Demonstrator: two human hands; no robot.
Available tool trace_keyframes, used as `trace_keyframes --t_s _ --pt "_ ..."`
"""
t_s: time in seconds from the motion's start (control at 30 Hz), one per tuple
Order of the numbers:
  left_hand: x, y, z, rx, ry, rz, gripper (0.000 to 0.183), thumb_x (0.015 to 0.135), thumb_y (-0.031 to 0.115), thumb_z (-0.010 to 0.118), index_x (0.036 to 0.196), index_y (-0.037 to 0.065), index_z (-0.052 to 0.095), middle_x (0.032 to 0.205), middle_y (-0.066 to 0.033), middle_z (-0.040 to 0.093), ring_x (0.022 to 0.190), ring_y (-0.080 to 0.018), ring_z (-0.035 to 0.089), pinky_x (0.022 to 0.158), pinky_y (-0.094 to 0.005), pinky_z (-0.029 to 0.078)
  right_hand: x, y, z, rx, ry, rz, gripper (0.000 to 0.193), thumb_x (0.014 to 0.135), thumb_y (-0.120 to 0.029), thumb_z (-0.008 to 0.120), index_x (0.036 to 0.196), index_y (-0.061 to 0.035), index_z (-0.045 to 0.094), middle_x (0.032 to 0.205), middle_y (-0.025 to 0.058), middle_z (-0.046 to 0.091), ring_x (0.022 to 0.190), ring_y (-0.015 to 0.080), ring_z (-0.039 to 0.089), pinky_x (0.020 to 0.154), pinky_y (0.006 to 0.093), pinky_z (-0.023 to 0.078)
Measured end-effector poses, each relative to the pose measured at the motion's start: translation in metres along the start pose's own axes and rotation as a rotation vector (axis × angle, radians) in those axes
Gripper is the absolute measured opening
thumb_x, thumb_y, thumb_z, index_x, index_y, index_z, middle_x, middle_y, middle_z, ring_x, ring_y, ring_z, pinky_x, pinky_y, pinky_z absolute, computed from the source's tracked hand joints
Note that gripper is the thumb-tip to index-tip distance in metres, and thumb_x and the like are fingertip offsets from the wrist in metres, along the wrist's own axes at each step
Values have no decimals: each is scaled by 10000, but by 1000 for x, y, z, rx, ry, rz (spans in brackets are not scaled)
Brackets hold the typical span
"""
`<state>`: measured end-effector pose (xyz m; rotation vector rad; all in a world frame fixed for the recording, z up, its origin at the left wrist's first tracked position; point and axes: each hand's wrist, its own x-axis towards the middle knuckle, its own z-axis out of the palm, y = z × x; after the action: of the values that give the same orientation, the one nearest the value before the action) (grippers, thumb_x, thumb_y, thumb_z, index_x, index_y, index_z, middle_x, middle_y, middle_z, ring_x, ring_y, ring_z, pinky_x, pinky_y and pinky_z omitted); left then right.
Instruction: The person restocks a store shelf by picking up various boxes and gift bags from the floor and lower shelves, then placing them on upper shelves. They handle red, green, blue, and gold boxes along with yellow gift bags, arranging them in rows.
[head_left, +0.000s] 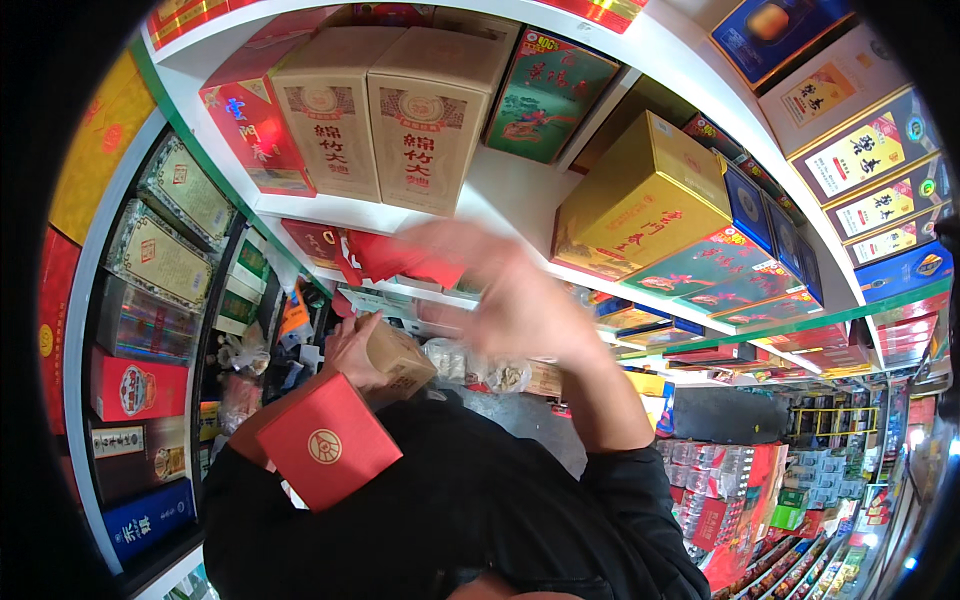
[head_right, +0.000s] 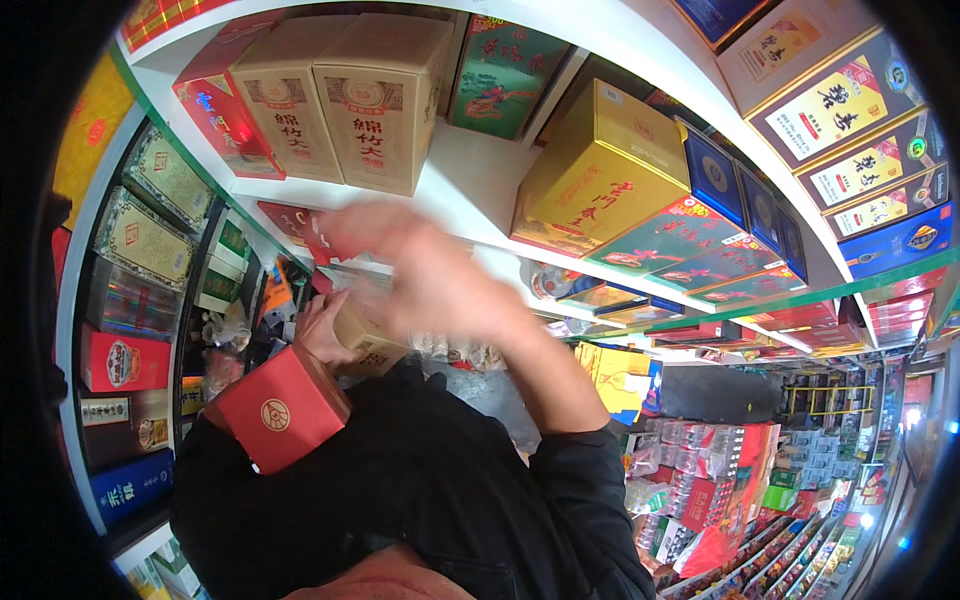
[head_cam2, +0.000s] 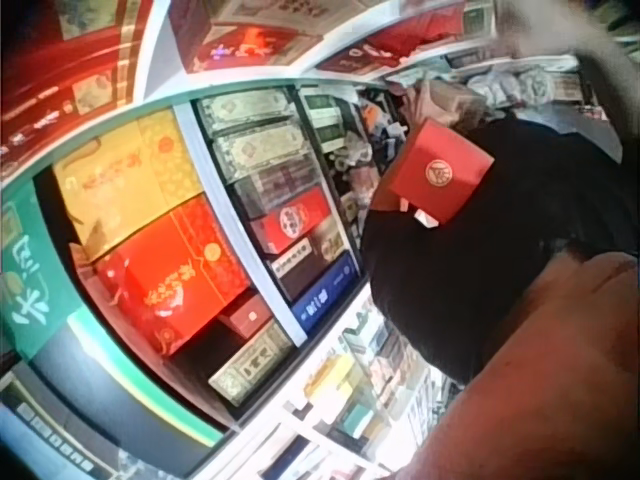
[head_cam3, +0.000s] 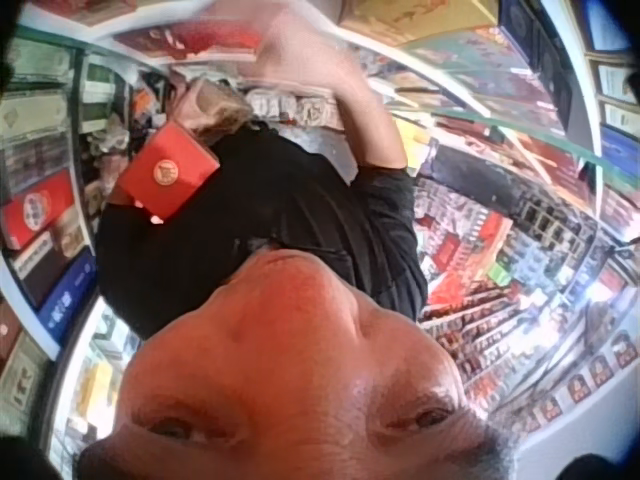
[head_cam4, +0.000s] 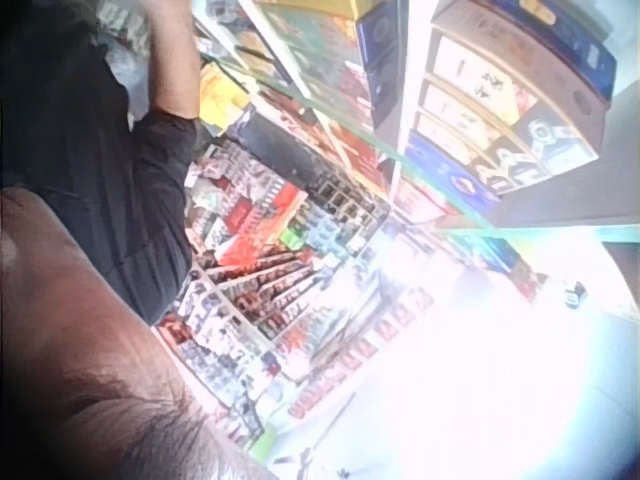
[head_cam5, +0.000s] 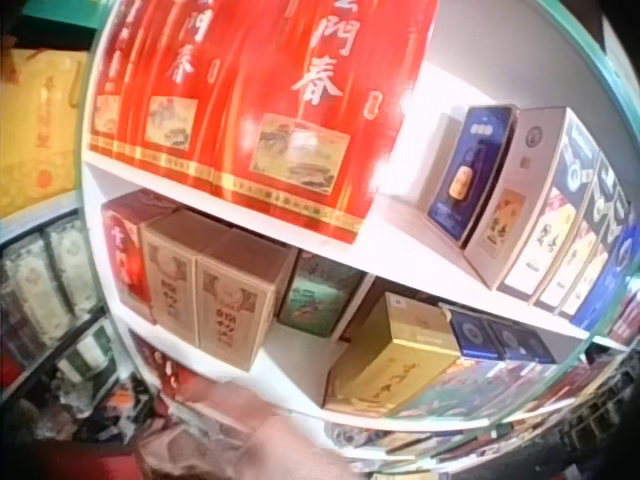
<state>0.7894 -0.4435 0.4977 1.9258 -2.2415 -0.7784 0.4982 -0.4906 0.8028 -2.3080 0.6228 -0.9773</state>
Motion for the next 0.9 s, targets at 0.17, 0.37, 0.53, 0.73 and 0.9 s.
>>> trace_keyframes --t_s 0.17,0.37,0.53,0.73,0.9 --pt "3 -10 -6 67 -1 -26 1435 539 390 1039 1811 277 386 1643 -174 489 1546 -427 463 1251 -596 434 53 57 -90 -838 400 301 411 1029 -74 710 1434 -14 749 1348 262 783 1290 464 730 1079 538 603" --pt "-1 -14 -18 65 49 -27 1442 510 343 1028 1806 305 397 1664 -136 484 1558 -418 460 1258 -603 419 113 94 -125 -1130 39 500 487 984 -150 759 1439 10 695 1499 253 715 1385 463 682 1141 585 575" --pt "0 -24 -21 55 61 12 1474 539 426 1046 1829 297 345 1639 -181 479 1536 -442 453 1239 -596 400 141 120 -121 -1194 32 668 677 969 -168 785 1596 0 593 1754 235 504 1544 460 577 1269 559 531" --pt "3 -28 -26 33 48 28 1441 564 369 1028 1829 279 342 1609 -207 488 1519 -460 458 1265 -608 389 139 145 -114 -1365 216 465 958 932 -194 815 1770 -13 391 1825 254 426 1699 455 390 1436 577 246" --pt "2 -31 -28 34 30 22 1436 551 322 1023 1822 272 356 1609 -202 486 1519 -465 456 1270 -598 393 110 141 -99 -1388 353 271 705 863 -158 842 1507 0 602 1454 240 681 1411 452 609 1221 581 442"
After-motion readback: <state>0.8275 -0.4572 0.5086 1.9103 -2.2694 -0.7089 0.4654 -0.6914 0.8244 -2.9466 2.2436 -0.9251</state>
